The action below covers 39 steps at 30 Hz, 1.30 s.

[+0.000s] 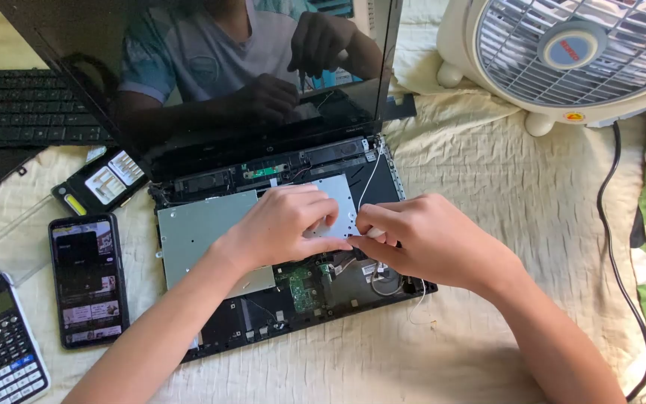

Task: Installing an internal optical drive into a laptop and routing internal cables using a small tool.

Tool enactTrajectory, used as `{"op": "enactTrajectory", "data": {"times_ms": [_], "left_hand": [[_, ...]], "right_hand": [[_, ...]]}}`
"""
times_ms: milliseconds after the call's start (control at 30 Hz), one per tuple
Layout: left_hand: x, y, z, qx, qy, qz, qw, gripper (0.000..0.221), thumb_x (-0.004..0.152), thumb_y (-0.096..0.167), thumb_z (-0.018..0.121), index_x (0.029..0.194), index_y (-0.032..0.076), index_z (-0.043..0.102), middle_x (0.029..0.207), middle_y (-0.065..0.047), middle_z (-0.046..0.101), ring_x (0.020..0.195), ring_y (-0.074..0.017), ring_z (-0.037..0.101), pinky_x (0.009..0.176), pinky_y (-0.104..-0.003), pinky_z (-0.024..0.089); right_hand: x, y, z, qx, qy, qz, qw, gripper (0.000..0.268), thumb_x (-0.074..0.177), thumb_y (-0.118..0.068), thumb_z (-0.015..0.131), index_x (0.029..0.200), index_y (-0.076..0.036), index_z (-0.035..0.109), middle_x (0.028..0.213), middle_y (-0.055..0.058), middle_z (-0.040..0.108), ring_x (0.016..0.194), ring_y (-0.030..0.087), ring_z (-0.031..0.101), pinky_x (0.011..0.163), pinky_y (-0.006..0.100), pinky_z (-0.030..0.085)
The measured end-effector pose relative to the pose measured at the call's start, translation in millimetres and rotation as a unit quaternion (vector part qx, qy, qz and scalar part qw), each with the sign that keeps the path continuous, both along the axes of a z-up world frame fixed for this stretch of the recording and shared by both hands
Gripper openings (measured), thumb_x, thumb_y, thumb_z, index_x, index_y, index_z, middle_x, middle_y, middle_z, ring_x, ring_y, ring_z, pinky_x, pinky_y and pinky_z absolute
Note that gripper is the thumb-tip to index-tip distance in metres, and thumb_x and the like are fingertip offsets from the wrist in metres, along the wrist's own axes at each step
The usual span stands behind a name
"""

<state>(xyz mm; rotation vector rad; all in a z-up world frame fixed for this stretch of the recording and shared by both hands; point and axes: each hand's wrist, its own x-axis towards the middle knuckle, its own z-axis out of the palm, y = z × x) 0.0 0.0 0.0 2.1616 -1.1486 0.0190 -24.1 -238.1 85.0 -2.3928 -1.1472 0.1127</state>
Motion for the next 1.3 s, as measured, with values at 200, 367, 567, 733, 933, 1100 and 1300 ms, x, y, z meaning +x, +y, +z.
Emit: {"op": "enactTrajectory", "data": {"times_ms": [200,367,567,733,933,1100,1300], "left_hand": [[-2,-5,4,-0.023,0.025,0.037,0.999,0.044,0.091,0.054,0.074,0.076,0.015,0.058,0.057,0.002,0.049,0.058,-0.0177,0.056,0.058,-0.031,0.048],[-1,-8,2,-0.026,0.022,0.035,0.999,0.048,0.089,0.058,0.073,0.076,0.014,0.06,0.056,0.001,0.05,0.057,-0.0182,0.056,0.057,-0.03,0.048],[2,-12,-5,-0.019,-0.002,0.028,0.999,0.055,0.086,0.068,0.068,0.077,0.014,0.057,0.06,-0.001,0.054,0.06,-0.02,0.06,0.059,-0.032,0.05],[-2,-13,-20,-0.029,0.012,0.007,0.999,0.056,0.084,0.068,0.066,0.079,0.014,0.057,0.064,-0.002,0.057,0.063,-0.0228,0.062,0.061,-0.035,0.052],[2,-13,-13,-0.014,-0.034,0.002,0.999,0.039,0.086,0.051,0.059,0.077,0.013,0.057,0.067,-0.003,0.055,0.064,-0.0239,0.06,0.062,-0.037,0.052],[-6,-16,-34,-0.026,-0.036,0.004,0.999,0.027,0.085,0.038,0.058,0.078,0.012,0.058,0.069,-0.005,0.056,0.064,-0.0251,0.06,0.063,-0.037,0.052],[-2,-13,-24,-0.058,-0.034,0.016,0.998,0.02,0.083,0.026,0.06,0.073,0.009,0.058,0.066,-0.009,0.055,0.065,-0.0321,0.062,0.06,-0.042,0.052]], "right_hand": [[-3,-2,1,0.043,0.041,-0.016,0.998,0.009,0.092,-0.01,0.067,0.086,-0.016,0.064,0.059,0.003,0.064,0.055,0.024,0.072,0.052,0.035,0.059],[6,-8,-13,0.1,0.055,-0.03,0.993,0.011,0.091,-0.01,0.07,0.084,-0.015,0.063,0.057,0.002,0.061,0.052,0.022,0.069,0.049,0.03,0.057],[22,-3,-34,0.249,0.014,-0.044,0.967,0.018,0.079,-0.003,0.078,0.072,-0.013,0.064,0.047,-0.001,0.046,0.036,0.018,0.051,0.037,0.027,0.045],[34,-12,-86,0.347,0.076,-0.157,0.921,0.016,0.07,-0.013,0.085,0.063,-0.015,0.071,0.041,-0.002,0.052,0.029,0.014,0.039,0.029,0.025,0.034],[46,-2,-110,0.667,0.288,-0.141,0.672,0.024,0.084,0.006,0.063,0.068,-0.001,0.047,0.047,0.004,0.037,0.035,0.009,0.035,0.036,0.026,0.031],[40,0,-112,0.642,0.274,-0.129,0.704,0.024,0.082,0.009,0.064,0.066,0.002,0.047,0.04,0.007,0.04,0.026,0.009,0.04,0.035,0.023,0.035],[45,-4,-133,0.639,0.269,-0.135,0.708,0.022,0.079,0.011,0.067,0.067,0.004,0.05,0.041,0.01,0.042,0.028,0.01,0.042,0.034,0.024,0.037]]}}
